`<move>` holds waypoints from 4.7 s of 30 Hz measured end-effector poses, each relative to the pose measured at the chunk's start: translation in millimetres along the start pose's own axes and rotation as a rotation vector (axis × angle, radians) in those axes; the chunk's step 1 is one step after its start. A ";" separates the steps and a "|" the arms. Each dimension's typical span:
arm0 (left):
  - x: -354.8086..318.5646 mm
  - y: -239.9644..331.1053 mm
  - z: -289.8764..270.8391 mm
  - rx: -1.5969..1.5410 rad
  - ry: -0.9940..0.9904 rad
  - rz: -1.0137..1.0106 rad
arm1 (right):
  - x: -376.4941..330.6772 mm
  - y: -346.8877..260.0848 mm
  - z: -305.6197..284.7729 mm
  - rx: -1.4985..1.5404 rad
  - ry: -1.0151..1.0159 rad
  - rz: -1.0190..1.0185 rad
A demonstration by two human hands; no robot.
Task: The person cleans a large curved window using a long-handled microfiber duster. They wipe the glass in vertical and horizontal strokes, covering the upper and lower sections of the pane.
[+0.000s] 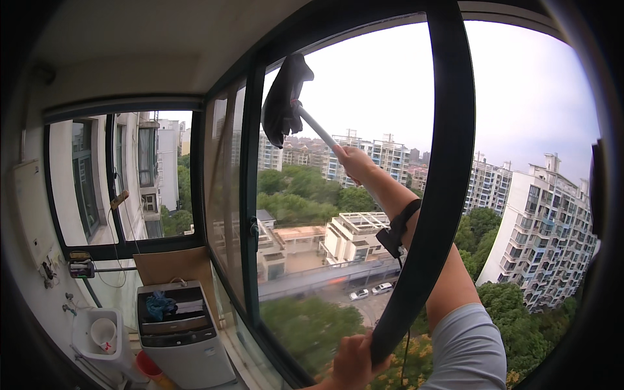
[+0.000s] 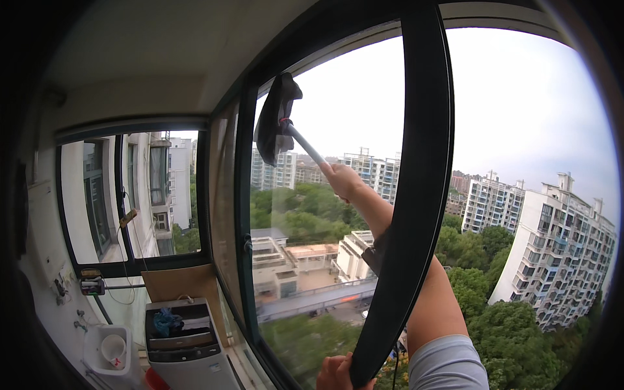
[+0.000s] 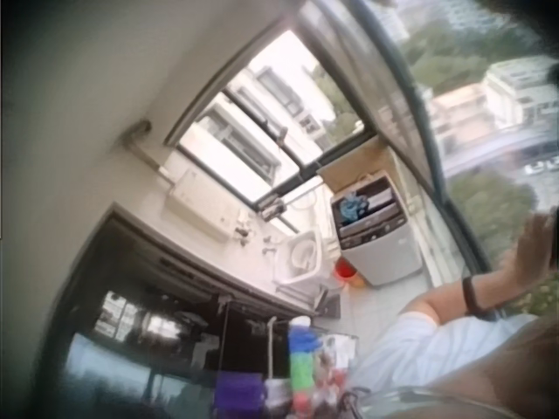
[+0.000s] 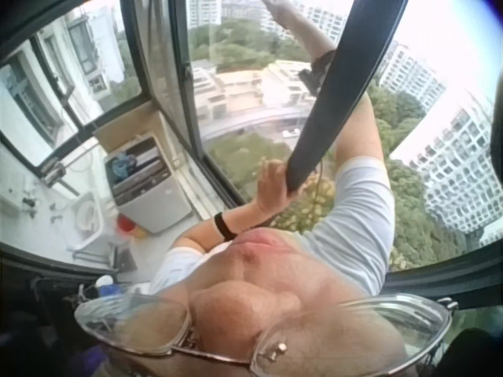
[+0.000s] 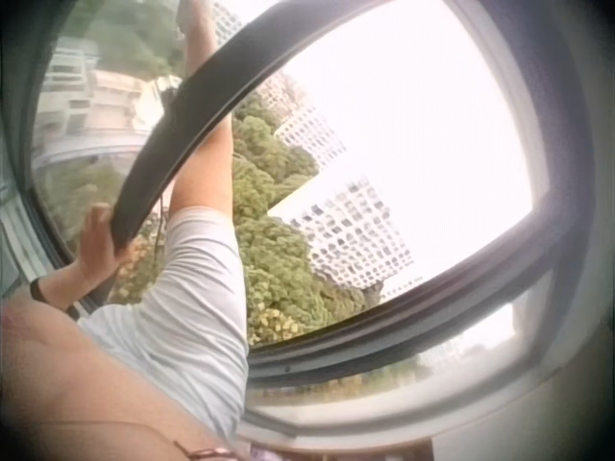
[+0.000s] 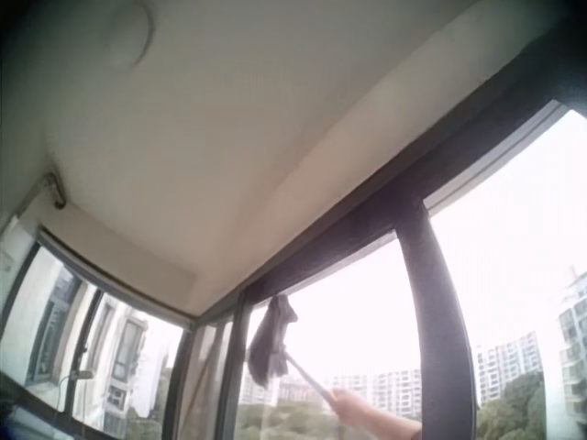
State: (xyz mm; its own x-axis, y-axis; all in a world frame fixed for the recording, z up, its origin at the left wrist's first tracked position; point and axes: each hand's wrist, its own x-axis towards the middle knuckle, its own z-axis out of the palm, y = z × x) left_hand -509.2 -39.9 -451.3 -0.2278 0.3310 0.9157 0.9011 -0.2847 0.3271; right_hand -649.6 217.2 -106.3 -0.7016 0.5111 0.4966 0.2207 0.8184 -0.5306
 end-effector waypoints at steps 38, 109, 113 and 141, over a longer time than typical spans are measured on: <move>-7.6 -3.2 3.5 -0.044 -0.043 -0.058 | -3.2 -49.8 -73.4 -0.688 0.183 -0.082; -13.0 40.9 14.8 -0.269 0.002 0.115 | -249.0 254.6 167.0 -0.164 -0.660 -0.018; -13.3 40.4 16.6 -0.214 0.030 0.125 | -206.1 239.5 237.4 -0.118 -0.659 0.043; -3.7 16.5 12.3 -0.183 0.082 0.018 | -336.2 286.1 238.8 -0.049 -0.828 0.168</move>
State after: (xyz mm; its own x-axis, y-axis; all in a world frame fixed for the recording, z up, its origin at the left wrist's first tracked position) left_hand -489.0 -34.8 -452.2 -0.2482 0.2518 0.9354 0.8248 -0.4516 0.3404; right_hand -512.4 216.8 -589.1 -0.9224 0.2857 -0.2598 0.3825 0.7690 -0.5122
